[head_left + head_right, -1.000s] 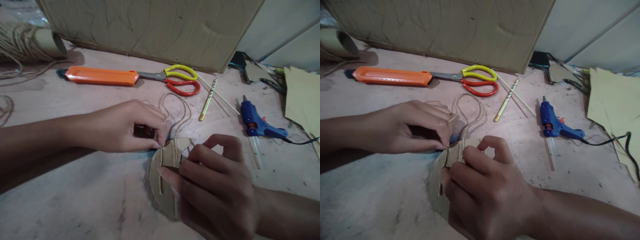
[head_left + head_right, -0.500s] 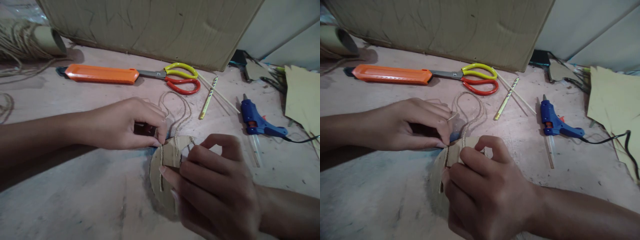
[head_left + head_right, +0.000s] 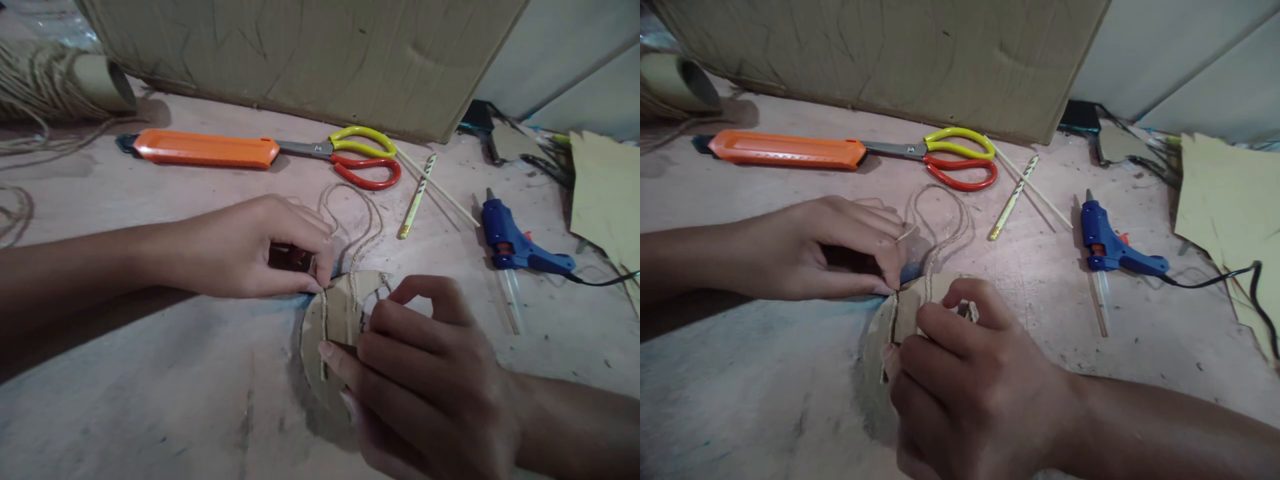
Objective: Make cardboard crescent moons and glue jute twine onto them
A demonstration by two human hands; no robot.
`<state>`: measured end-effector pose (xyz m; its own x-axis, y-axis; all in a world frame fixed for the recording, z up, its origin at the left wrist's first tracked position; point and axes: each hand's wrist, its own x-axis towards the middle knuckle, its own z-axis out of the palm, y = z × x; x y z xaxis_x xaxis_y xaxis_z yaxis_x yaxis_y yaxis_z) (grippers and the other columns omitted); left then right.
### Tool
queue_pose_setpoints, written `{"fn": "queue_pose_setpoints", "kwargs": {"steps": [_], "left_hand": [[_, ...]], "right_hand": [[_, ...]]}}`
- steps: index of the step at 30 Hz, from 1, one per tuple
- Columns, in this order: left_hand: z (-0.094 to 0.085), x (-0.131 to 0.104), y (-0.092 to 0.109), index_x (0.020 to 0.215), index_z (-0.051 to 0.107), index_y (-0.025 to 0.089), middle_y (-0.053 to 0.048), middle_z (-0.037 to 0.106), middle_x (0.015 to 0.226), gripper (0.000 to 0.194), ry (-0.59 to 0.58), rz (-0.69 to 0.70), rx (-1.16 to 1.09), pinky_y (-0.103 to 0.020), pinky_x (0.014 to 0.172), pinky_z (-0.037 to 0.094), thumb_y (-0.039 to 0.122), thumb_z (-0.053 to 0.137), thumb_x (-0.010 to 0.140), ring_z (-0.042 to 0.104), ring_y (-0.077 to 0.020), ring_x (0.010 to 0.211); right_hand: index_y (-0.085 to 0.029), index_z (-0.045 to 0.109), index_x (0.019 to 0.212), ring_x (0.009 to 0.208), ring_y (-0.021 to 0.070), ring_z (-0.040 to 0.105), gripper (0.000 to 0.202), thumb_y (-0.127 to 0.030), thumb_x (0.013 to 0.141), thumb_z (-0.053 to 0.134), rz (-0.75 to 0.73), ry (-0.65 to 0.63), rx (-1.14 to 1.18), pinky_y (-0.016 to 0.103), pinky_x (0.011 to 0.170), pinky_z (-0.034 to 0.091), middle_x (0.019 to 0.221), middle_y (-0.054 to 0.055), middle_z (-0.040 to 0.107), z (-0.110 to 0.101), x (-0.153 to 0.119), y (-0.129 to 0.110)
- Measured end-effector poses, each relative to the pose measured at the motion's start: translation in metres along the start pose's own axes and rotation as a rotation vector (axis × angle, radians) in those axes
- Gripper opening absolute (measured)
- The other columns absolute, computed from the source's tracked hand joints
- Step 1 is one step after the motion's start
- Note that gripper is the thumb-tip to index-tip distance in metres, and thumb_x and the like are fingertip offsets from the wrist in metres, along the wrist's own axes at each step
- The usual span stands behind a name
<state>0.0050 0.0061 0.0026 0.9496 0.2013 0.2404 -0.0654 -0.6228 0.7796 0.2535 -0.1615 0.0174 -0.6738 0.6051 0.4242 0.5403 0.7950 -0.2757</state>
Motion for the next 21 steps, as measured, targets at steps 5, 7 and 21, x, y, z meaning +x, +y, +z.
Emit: {"fn": "queue_pose_setpoints", "kwargs": {"steps": [5,7,21], "left_hand": [[-0.0005,-0.0004,-0.0002,0.105,0.084,0.022,0.000,0.083,0.094,0.015,0.001,0.012,-0.001,-0.034,0.092,0.056,0.020,0.076,0.117,0.074,-0.0167,0.090],[-0.0010,0.0000,0.0010,0.105,0.084,0.022,0.001,0.084,0.095,0.015,0.003,0.021,-0.001,-0.033,0.092,0.057,0.021,0.076,0.117,0.075,-0.0156,0.090],[-0.0006,0.0006,0.0003,0.104,0.084,0.020,-0.001,0.084,0.094,0.016,0.010,0.011,0.000,-0.034,0.092,0.057,0.016,0.075,0.116,0.074,-0.0163,0.090]], "right_hand": [[-0.021,0.077,0.086,0.081,0.0193,0.059,0.025,-0.011,0.104,0.064,-0.017,0.005,-0.013,0.048,0.093,0.048,0.080,-0.003,0.069,-0.0005,0.0013,0.0022],[-0.020,0.082,0.094,0.081,0.0190,0.059,0.026,-0.008,0.104,0.060,-0.029,0.016,-0.019,0.047,0.092,0.048,0.080,-0.004,0.069,-0.0005,0.0017,0.0034],[-0.024,0.068,0.075,0.083,0.0192,0.057,0.031,-0.010,0.103,0.066,-0.021,-0.040,0.000,0.047,0.101,0.051,0.078,-0.004,0.067,-0.0037,-0.0011,0.0007]]}}
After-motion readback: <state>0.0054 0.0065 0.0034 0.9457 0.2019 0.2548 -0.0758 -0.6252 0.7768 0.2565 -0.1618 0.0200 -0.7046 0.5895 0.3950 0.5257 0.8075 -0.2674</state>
